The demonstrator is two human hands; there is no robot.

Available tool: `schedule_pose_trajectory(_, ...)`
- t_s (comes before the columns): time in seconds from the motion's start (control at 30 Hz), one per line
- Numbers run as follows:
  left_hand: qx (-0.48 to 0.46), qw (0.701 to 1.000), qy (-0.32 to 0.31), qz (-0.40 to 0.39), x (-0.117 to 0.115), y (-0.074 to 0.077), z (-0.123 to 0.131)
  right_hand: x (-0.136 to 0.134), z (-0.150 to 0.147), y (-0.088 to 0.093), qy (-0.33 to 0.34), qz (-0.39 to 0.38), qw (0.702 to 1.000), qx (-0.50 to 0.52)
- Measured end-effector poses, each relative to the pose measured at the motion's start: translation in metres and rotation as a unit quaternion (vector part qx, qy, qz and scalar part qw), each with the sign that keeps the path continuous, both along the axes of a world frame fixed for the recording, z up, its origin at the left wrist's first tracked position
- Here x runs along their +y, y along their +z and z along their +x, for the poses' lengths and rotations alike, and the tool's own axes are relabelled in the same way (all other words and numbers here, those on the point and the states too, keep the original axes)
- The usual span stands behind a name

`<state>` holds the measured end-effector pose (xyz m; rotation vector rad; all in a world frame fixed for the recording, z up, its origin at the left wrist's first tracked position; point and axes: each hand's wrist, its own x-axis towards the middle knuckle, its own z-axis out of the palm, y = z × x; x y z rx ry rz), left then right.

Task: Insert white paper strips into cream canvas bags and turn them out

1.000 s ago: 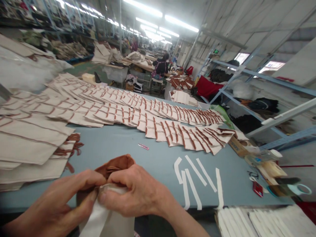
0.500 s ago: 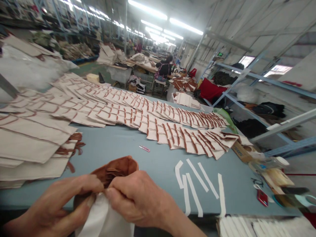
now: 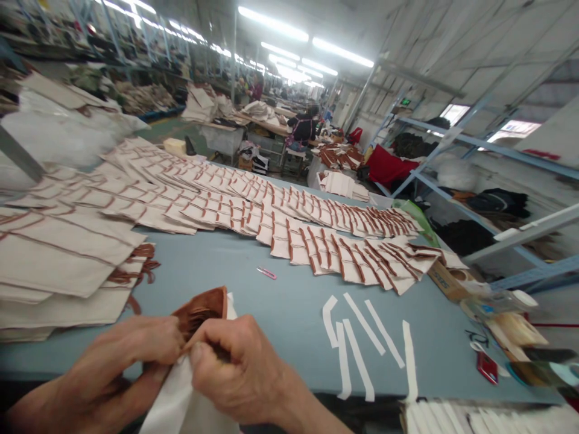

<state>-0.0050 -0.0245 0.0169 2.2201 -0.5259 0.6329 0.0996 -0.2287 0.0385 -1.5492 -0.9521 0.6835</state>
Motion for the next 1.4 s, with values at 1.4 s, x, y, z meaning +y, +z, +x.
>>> schedule_pose_trajectory(1.4, -0.035, 0.991, -0.055, 0.118, -0.001, 0.020, 0.012, -0.016, -0.002, -0.008, -0.005, 0.083, 0.996, 0.025)
